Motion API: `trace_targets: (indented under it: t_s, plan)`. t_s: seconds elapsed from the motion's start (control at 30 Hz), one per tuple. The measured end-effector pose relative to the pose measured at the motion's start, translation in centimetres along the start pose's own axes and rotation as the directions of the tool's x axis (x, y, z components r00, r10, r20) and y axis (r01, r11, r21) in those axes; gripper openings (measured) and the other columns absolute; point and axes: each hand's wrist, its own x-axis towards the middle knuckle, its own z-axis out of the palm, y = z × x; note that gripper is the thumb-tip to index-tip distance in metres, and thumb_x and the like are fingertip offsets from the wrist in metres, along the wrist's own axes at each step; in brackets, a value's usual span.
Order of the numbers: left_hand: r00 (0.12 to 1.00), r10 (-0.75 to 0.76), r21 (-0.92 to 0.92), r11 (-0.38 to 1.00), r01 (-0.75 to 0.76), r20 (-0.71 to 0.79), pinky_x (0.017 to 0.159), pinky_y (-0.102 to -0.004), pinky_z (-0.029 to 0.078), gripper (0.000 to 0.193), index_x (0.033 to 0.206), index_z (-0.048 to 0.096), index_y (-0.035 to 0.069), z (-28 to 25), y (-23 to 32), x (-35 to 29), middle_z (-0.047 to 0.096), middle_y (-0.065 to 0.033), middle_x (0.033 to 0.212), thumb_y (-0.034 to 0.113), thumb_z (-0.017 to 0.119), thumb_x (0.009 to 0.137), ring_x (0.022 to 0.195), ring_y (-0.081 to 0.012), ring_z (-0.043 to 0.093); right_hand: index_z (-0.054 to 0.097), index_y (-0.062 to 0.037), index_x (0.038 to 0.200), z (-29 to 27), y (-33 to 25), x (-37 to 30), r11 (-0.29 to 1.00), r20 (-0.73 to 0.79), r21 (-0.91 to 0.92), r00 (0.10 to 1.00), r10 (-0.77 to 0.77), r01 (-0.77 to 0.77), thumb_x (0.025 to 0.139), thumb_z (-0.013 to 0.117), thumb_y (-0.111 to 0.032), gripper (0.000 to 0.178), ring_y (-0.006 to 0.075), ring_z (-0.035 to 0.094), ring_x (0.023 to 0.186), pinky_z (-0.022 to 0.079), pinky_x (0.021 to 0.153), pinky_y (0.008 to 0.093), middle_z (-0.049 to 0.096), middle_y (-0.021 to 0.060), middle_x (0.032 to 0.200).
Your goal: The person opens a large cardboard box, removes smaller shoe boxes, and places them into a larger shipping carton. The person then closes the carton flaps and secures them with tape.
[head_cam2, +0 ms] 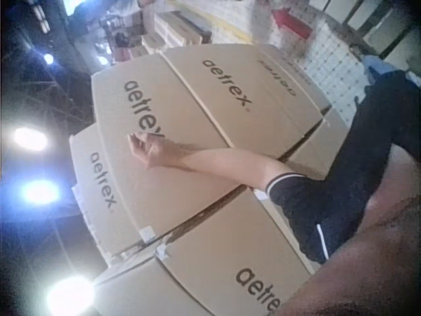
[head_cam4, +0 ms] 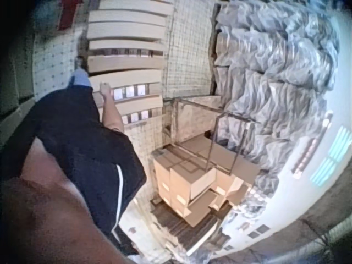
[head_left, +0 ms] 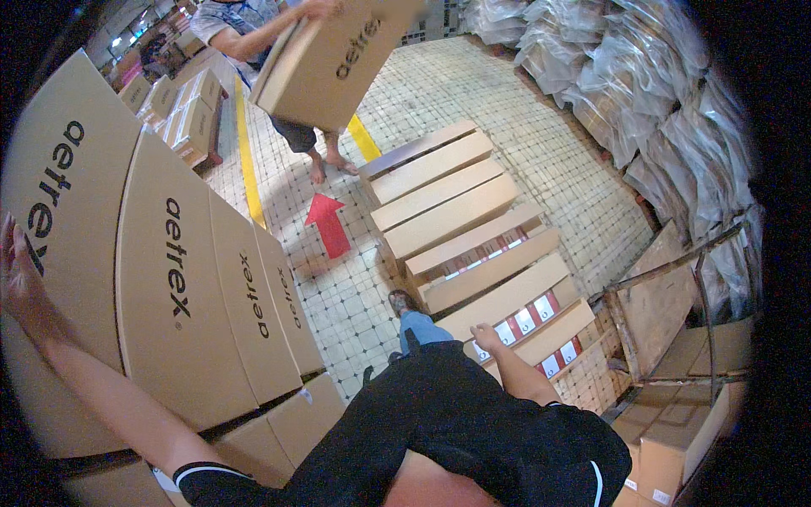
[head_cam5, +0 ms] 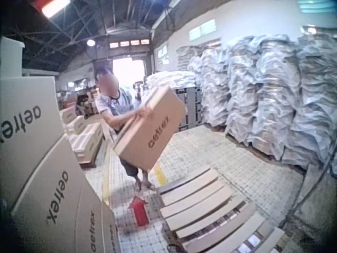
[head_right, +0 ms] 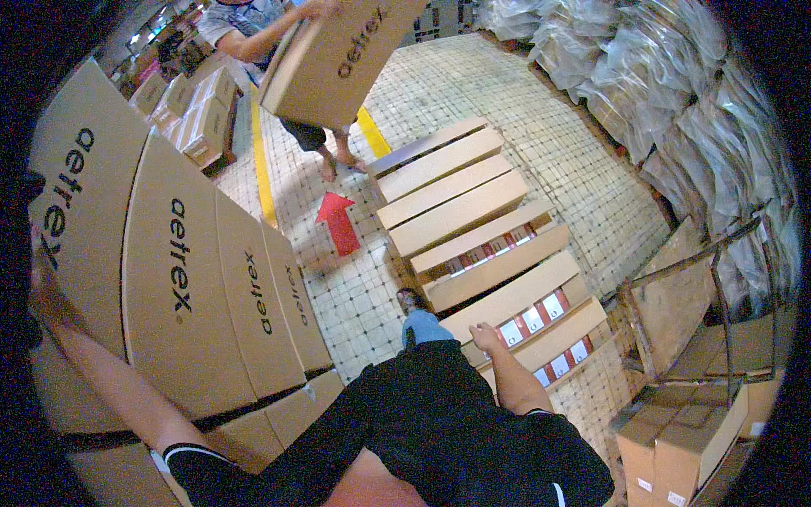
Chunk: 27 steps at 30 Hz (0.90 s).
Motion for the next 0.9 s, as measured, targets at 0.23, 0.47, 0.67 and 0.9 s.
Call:
trace_targets:
  t_s: [0.23, 0.47, 0.67, 0.9]
  plan:
    - [0.991, 0.136, 0.023, 0.990, -0.136, 0.016, 0.077, -0.0323, 0.052, 0.032, 0.118, 0.061, -0.002, 0.2, -2.3, 0.3, 0.065, -0.0167, 0.107, 0.015, 0.061, 0.090, 0.093, -0.0245, 0.064, 0.062, 0.0040, 0.115, 0.1, 3.6, -2.9, 0.997, 0.047, -0.066, 0.998, 0.052, -0.048, 0.090, 0.055, -0.043, 0.053, 0.0336, 0.062, 0.101, 0.047, 0.088, 0.0415, 0.064, 0.0227, 0.111]
    - [0.957, 0.283, -0.011, 0.959, -0.283, 0.057, 0.089, -0.0326, 0.048, 0.036, 0.127, 0.058, 0.007, 0.2, -6.8, 0.3, 0.064, -0.0106, 0.118, 0.020, 0.059, 0.093, 0.103, -0.0216, 0.062, 0.067, 0.0045, 0.093, 0.7, 6.5, -2.1, 0.962, 0.030, -0.256, 0.994, 0.104, -0.093, 0.093, 0.055, -0.036, 0.043, 0.0305, 0.065, 0.084, 0.048, 0.076, 0.0460, 0.068, 0.0207, 0.088]
    - [0.955, 0.293, -0.080, 0.954, -0.290, 0.032, 0.092, -0.0315, 0.049, 0.035, 0.125, 0.062, 0.009, -0.1, -6.5, 0.7, 0.064, -0.0097, 0.121, 0.020, 0.062, 0.092, 0.105, -0.0206, 0.061, 0.057, 0.0037, 0.114, 2.3, 7.3, -0.3, 1.000, -0.057, -0.004, 0.998, 0.024, -0.024, 0.092, 0.057, -0.033, 0.043, 0.0261, 0.064, 0.084, 0.052, 0.069, 0.0382, 0.065, 0.0190, 0.096]
    - [0.942, 0.334, -0.014, 0.942, -0.334, -0.020, 0.081, -0.0277, 0.052, 0.029, 0.121, 0.066, 0.009, -0.1, -6.2, 0.2, 0.068, -0.0056, 0.109, 0.021, 0.061, 0.094, 0.094, -0.0138, 0.063, 0.058, 0.0034, 0.109, 3.6, 10.0, 3.8, 0.933, 0.013, -0.204, 0.953, -0.301, 0.297, 0.091, 0.058, -0.032, 0.040, 0.0221, 0.061, 0.067, 0.051, 0.058, 0.0368, 0.064, 0.0148, 0.084]
